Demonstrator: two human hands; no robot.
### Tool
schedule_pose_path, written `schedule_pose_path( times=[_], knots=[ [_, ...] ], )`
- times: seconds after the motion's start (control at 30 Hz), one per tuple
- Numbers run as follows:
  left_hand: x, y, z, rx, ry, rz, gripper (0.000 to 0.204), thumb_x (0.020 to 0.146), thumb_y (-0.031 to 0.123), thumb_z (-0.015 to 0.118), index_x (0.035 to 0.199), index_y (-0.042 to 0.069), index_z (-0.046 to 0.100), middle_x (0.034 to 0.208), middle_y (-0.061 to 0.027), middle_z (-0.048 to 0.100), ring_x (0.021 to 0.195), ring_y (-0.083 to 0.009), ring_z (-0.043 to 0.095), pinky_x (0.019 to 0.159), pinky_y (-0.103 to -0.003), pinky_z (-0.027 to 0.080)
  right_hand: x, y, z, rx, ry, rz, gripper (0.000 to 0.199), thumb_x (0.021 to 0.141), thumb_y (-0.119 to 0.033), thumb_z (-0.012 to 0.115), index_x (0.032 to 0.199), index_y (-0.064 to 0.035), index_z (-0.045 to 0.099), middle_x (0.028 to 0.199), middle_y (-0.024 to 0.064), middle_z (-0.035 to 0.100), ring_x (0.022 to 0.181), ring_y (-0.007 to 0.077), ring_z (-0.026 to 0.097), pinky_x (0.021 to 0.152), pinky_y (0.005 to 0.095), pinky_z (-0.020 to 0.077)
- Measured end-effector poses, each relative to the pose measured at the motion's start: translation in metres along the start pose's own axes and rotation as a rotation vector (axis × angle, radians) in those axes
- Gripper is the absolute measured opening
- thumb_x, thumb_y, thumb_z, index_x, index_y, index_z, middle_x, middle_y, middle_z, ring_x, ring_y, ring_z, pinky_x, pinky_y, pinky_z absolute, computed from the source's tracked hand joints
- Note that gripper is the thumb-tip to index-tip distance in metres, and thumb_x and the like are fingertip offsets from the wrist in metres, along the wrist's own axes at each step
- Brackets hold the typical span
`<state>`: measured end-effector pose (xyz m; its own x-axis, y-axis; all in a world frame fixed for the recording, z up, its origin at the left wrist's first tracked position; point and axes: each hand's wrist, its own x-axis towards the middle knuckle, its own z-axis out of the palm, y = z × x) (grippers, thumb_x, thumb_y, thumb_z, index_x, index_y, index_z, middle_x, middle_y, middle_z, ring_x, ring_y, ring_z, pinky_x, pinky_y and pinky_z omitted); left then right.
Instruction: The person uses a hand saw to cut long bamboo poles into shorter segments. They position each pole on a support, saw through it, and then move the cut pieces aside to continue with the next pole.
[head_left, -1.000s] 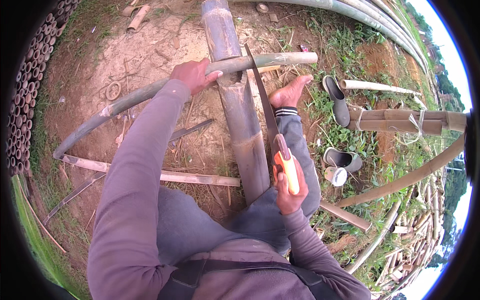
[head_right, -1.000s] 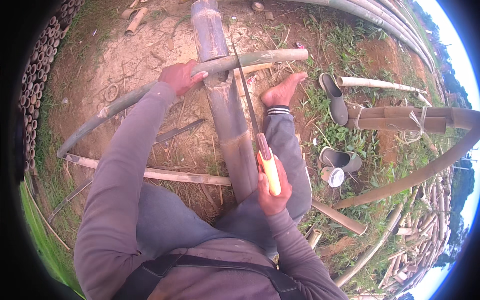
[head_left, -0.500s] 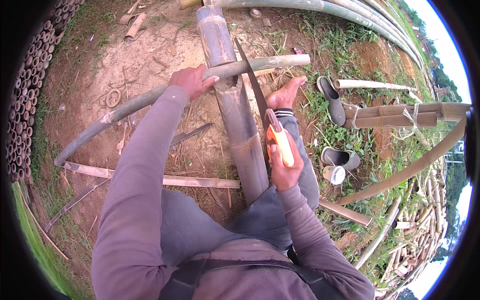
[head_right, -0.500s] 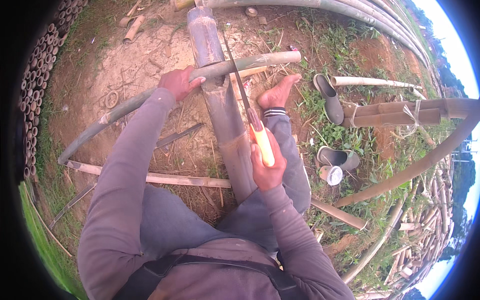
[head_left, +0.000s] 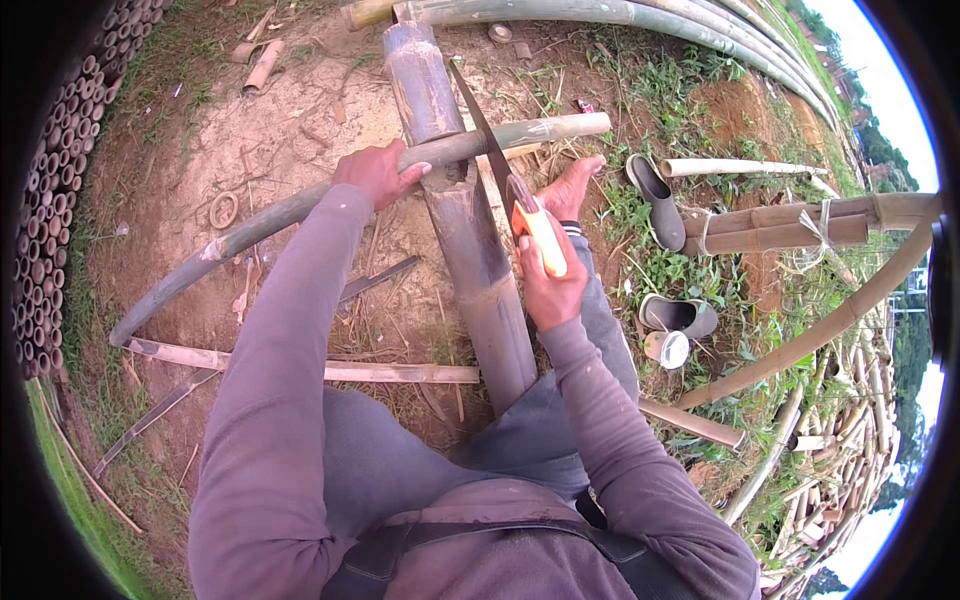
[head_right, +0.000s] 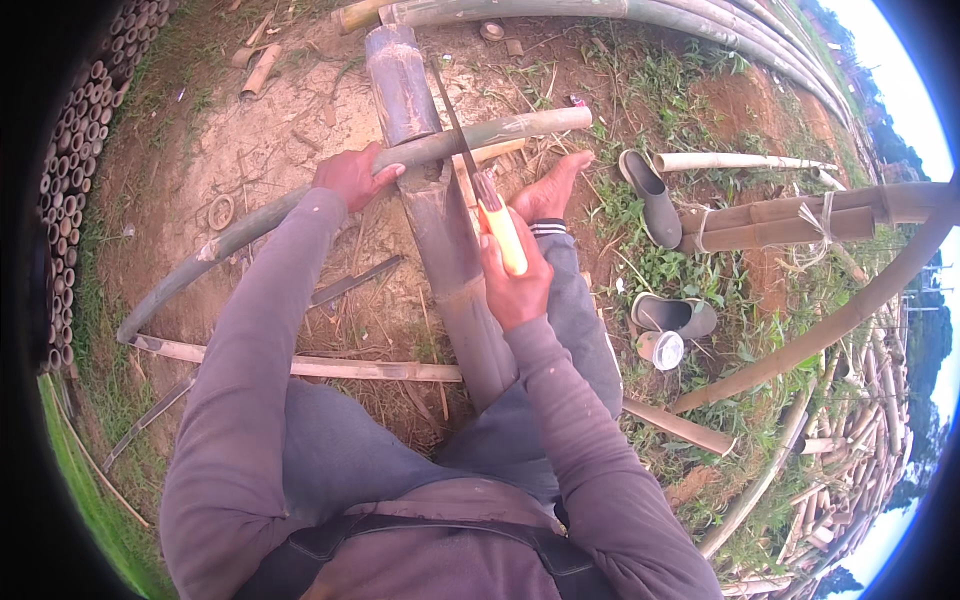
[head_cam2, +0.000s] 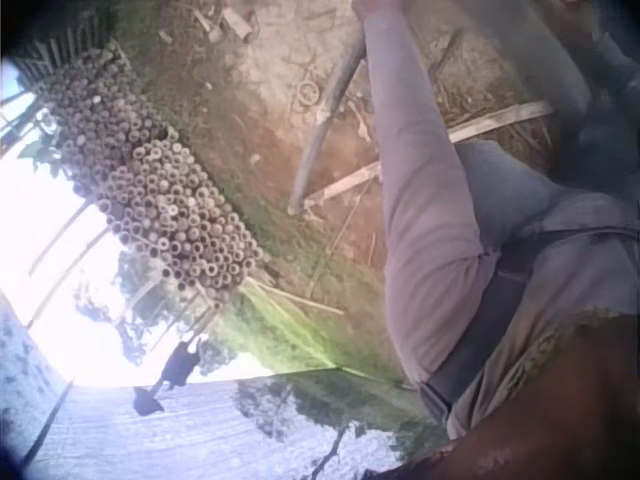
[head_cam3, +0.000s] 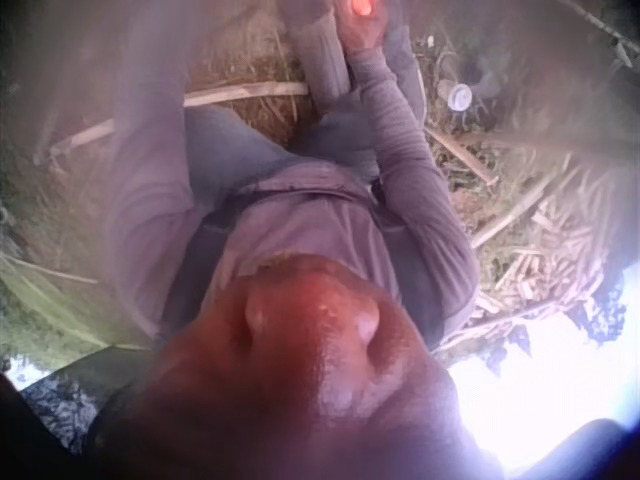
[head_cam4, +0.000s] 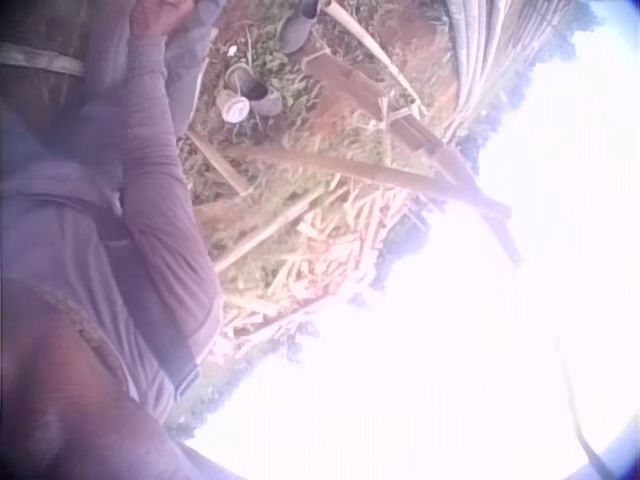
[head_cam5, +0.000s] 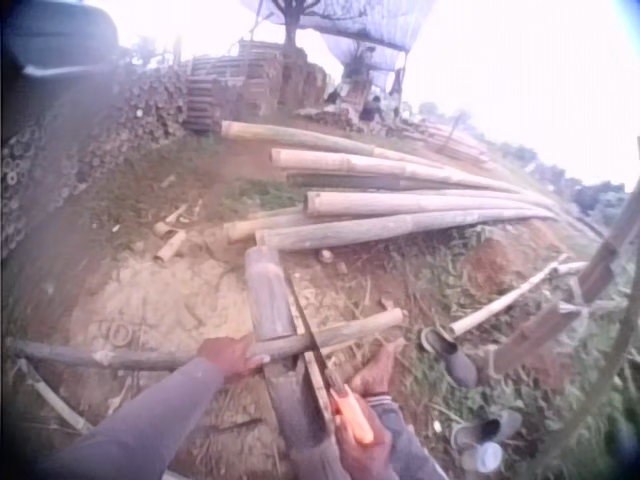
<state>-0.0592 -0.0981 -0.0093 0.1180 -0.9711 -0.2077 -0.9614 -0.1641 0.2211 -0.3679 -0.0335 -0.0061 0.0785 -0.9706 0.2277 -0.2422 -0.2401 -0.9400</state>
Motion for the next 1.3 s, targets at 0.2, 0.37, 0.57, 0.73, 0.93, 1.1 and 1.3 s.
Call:
schedule_pose_path(
  times=[0.2, 0.37, 0.57, 0.73, 0.93, 1.1, 1.3],
  knots=[
    [0.005, -0.01, 0.016, -0.047, 0.029, 0.03, 0.073, 0.102, 0.077, 0.039, 0.127, 0.011, 0.06, 0.102, -0.0191, 0.076, 0.102, -0.0404, 0.073, 0.088, -0.055, 0.055, -0.101, -0.034, -0.064, -0.091, -0.045, -0.09, 0.049, 0.1, -0.001, 0.067, 0.145, 0.0101, 0.054, 0.141, 0.0215, 0.066, 0.126, 0.0274, 0.068, 0.106, 0.0398, 0.058],
    [0.004, -0.006, 0.011, -0.027, 0.004, 0.001, 0.071, 0.102, 0.076, 0.04, 0.128, 0.013, 0.061, 0.105, -0.018, 0.076, 0.103, -0.0388, 0.073, 0.09, -0.054, 0.056, 0.046, -0.001, 0.026, 0.035, -0.01, -0.118, 0.039, 0.098, -0.005, 0.074, 0.134, 0.0062, 0.066, 0.119, 0.0137, 0.075, 0.108, 0.015, 0.069, 0.095, 0.0307, 0.0549],
    [-0.002, 0.0, 0.006, 0.006, 0.065, 0.017, 0.072, 0.103, 0.076, 0.041, 0.126, 0.011, 0.062, 0.107, -0.016, 0.076, 0.105, -0.0362, 0.074, 0.093, -0.053, 0.056, -0.022, -0.014, -0.02, -0.096, -0.001, -0.045, 0.046, 0.098, -0.009, 0.074, 0.141, 0.0028, 0.063, 0.124, 0.0156, 0.076, 0.114, 0.0165, 0.071, 0.098, 0.0319, 0.0557],
    [0.005, -0.007, 0.014, -0.022, -0.015, -0.009, 0.07, 0.103, 0.075, 0.041, 0.125, 0.011, 0.062, 0.105, -0.0163, 0.077, 0.103, -0.0358, 0.074, 0.09, -0.053, 0.057, -0.111, -0.046, -0.067, -0.013, -0.006, -0.058, 0.05, 0.1, -0.005, 0.068, 0.146, 0.0078, 0.055, 0.13, 0.0195, 0.072, 0.117, 0.0234, 0.071, 0.103, 0.038, 0.0572],
    [0.003, -0.002, 0.006, -0.004, -0.028, -0.029, 0.071, 0.103, 0.075, 0.041, 0.127, 0.012, 0.062, 0.106, -0.0179, 0.076, 0.105, -0.0373, 0.074, 0.091, -0.053, 0.056, 0.048, 0.015, 0.023, 0.131, -0.043, -0.042, 0.04, 0.099, -0.008, 0.076, 0.135, 0.005, 0.066, 0.115, 0.01, 0.077, 0.1, 0.0131, 0.07, 0.089, 0.0288, 0.0563],
    [0.0, -0.001, 0.004, 0.009, 0.014, 0.02, 0.072, 0.103, 0.075, 0.04, 0.13, 0.011, 0.06, 0.108, -0.0198, 0.076, 0.105, -0.0396, 0.073, 0.089, -0.055, 0.055, -0.017, -0.007, -0.015, -0.012, -0.021, 0.109, 0.045, 0.099, -0.007, 0.072, 0.141, 0.0062, 0.062, 0.129, 0.0173, 0.074, 0.116, 0.0187, 0.071, 0.098, 0.0308, 0.056],
    [0.007, -0.008, 0.015, -0.013, -0.038, -0.011, 0.072, 0.103, 0.076, 0.04, 0.129, 0.013, 0.061, 0.106, -0.0168, 0.077, 0.104, -0.0366, 0.074, 0.091, -0.053, 0.056, -0.113, -0.047, -0.069, 0.037, -0.006, 0.076, 0.05, 0.1, -0.003, 0.068, 0.147, 0.0076, 0.055, 0.134, 0.0195, 0.071, 0.122, 0.025, 0.07, 0.104, 0.0365, 0.057]
  ],
)
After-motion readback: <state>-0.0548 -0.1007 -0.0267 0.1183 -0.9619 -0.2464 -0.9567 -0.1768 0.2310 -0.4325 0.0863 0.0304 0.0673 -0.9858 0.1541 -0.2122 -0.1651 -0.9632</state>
